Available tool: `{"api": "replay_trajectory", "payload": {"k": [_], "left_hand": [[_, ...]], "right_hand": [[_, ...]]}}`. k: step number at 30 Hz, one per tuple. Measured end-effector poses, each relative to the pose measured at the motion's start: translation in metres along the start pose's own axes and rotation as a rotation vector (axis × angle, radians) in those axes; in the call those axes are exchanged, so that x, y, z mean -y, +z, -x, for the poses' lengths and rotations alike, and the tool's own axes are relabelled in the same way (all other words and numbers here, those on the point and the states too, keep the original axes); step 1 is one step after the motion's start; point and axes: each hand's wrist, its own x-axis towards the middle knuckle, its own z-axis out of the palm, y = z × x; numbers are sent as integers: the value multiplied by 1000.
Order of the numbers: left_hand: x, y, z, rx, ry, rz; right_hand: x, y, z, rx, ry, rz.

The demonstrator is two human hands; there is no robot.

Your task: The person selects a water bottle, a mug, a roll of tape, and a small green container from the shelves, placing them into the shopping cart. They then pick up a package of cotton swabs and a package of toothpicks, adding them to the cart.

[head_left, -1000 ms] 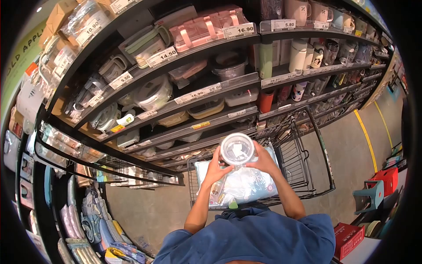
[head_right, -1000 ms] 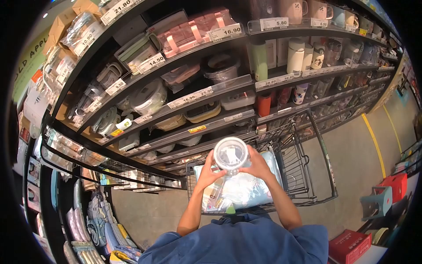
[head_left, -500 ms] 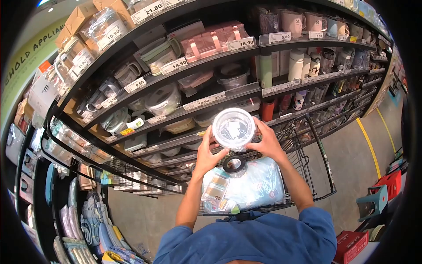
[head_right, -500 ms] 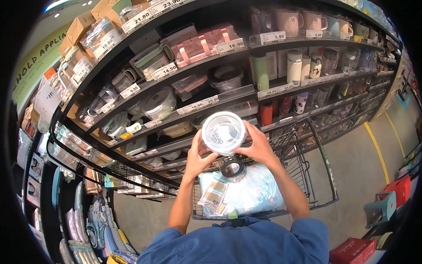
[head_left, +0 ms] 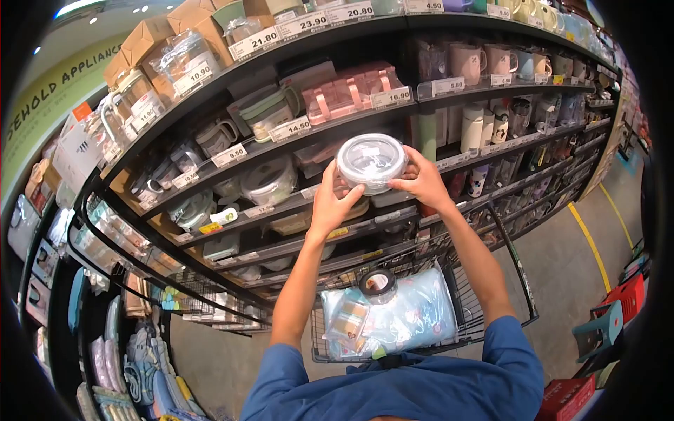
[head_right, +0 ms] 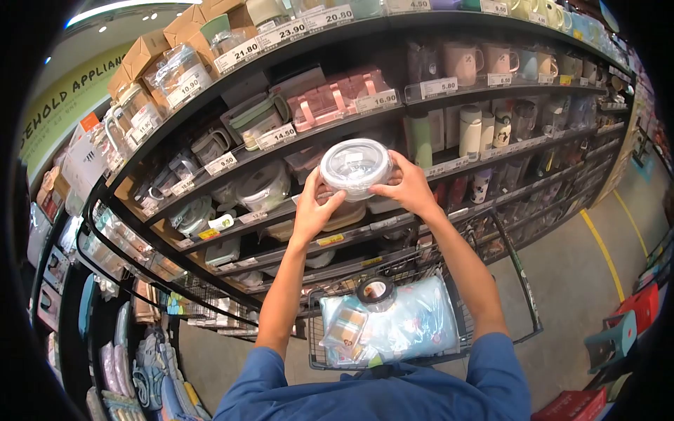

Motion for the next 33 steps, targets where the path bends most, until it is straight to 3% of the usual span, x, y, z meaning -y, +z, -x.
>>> {"api": "replay_trajectory", "payload": {"k": [9, 11, 21, 25, 27, 31, 32, 33], "left_hand": [[13, 12, 18, -23, 11, -24], [21, 17, 34, -18, -41, 19], [84, 37, 98, 21, -234, -78], [132, 47, 84, 71, -289, -59], [157, 52, 65, 58, -217, -90], [176, 53, 11, 87, -339, -341], [160, 52, -1, 117, -371, -226], [166, 52, -12, 158, -458, -325]], "right_hand": [[-6, 0, 15, -6, -35, -21], [-20, -1, 25, -11, -48, 99], [-108, 4, 81, 59, 192, 81], [-137, 7, 74, 50, 272, 9], [-154, 5, 60, 29, 276, -42], [-201, 2, 23, -126, 121, 75], [-202, -2, 10, -119, 189, 254], [-203, -4, 0, -111, 258, 434]]}}
